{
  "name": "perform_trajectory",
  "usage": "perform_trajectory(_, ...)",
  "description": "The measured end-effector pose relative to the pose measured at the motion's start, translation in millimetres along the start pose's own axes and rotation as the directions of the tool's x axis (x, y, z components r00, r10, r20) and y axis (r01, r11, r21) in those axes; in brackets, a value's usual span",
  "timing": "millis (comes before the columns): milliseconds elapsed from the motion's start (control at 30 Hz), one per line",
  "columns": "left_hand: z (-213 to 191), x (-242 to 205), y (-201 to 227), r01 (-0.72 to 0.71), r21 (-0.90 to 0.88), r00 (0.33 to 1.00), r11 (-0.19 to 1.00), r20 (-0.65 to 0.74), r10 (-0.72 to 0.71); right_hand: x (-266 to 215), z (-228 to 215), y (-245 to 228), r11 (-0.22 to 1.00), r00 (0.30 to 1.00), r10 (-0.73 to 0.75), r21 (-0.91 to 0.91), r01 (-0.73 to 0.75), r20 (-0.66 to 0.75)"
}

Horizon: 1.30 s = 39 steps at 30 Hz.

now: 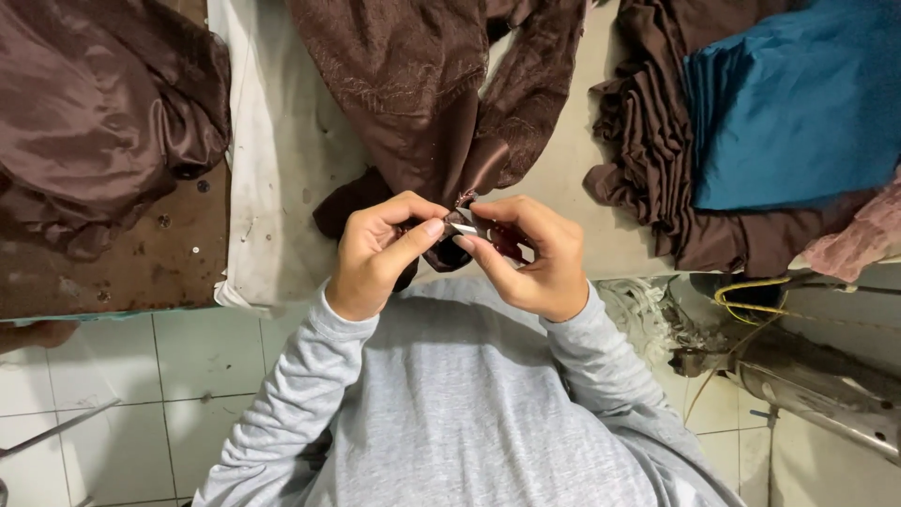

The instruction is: Trimming excess threads from brown fabric garments using small scissors.

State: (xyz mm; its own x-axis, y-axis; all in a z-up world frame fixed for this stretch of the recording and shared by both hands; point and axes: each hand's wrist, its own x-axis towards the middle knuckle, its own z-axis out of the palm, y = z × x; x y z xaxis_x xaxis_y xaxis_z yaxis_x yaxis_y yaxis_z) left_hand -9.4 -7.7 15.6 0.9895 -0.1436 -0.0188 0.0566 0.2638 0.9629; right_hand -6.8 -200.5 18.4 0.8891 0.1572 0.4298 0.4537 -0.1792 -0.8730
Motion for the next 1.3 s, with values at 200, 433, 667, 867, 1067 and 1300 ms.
perform_trajectory(200, 0.1, 1.0, 1.5, -0.042, 0.023, 0.999, 0.999, 0.020, 0.042, 8.9, 2.9, -21.2, 0.984, 0.994, -0.107, -0.145, 0.105, -0.004)
perform_trajectory(433, 3.0, -0.4, 5.7, -0.046, 0.011, 0.999, 0.999, 0.009, 0.046, 17.4, 0.5, -24.2, 0.981, 0.994, -0.111, -0.157, 0.110, 0.003)
perform_trajectory(667, -3.9, -1.6, -1.8, 0.080, -0.188, 0.996, 0.979, -0.013, -0.084, 6.9, -8.7, 14.9, 0.995, 1.000, -0.009, 0.098, 0.007, 0.027)
perform_trajectory(867, -1.7, 0.7, 7.2, 0.108, -0.190, 0.994, 0.976, -0.008, -0.112, 12.0, 8.1, 10.6, 0.999, 1.000, 0.016, 0.051, -0.017, 0.017)
perform_trajectory(1067, -0.8, 1.6, 2.5, 0.157, -0.087, 0.987, 0.984, -0.004, -0.158, 20.1, -3.0, 12.8, 0.978, 0.984, 0.116, 0.157, -0.137, 0.136)
perform_trajectory(1300, 0.8, 3.5, 0.0, 0.173, -0.173, 0.980, 0.970, -0.066, -0.186, 18.0, -12.5, 33.7, 0.990, 0.998, -0.005, 0.139, -0.004, 0.065)
